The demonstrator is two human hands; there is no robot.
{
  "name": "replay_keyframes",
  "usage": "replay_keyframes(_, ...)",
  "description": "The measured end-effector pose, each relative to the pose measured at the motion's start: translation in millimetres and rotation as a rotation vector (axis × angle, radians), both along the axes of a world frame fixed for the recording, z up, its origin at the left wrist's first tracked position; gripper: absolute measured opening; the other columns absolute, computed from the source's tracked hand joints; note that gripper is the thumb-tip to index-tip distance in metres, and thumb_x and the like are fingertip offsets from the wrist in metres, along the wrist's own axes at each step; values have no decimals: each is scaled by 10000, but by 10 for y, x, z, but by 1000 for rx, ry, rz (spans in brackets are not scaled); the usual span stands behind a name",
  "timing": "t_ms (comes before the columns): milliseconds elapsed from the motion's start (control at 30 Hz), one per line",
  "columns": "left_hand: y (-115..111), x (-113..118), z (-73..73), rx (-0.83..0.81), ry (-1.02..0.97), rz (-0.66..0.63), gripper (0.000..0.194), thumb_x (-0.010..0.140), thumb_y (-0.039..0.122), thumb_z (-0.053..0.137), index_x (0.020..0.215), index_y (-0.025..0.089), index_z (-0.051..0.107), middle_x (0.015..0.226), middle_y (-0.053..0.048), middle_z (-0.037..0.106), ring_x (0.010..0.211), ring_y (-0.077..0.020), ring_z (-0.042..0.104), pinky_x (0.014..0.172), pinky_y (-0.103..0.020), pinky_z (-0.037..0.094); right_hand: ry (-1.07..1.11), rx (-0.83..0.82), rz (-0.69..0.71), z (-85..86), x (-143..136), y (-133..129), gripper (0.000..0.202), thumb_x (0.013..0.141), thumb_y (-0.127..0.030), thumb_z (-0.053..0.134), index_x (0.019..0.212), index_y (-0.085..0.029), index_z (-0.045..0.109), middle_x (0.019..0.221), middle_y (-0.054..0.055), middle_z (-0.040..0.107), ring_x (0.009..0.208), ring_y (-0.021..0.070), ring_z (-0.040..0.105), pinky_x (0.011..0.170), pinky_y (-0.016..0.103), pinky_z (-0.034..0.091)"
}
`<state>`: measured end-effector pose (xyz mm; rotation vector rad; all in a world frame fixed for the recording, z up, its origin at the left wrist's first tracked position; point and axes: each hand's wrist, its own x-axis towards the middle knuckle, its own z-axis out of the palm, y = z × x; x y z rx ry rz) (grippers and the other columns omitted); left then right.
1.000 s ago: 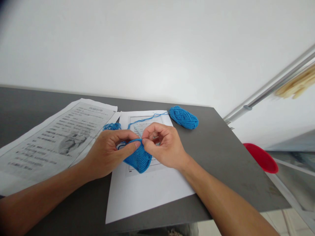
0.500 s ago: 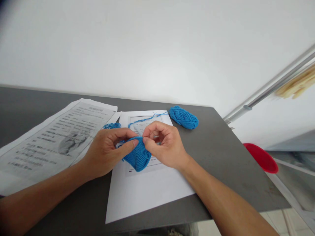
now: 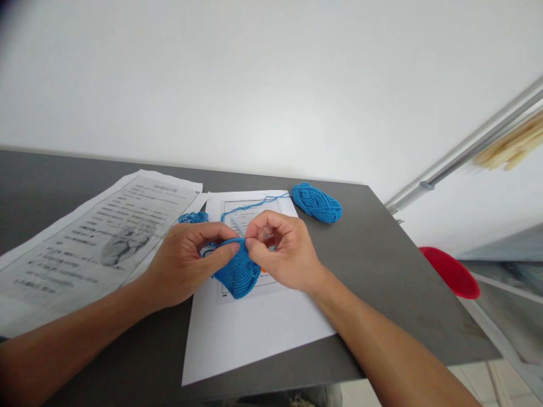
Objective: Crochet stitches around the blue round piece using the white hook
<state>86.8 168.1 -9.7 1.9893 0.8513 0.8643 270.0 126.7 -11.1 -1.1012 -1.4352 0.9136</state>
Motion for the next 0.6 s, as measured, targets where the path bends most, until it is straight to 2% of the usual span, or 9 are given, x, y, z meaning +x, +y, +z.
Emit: replay_keyframes(600,6,6,-19,-20,9,-7,216,852,236,600,733,147,757,609,16,642,552,-93,504,493,-187,388,16,7,34,-14,1,4,60,749,-125,695,749,-166,652,557,-64,579,369,46,487,360,170,374)
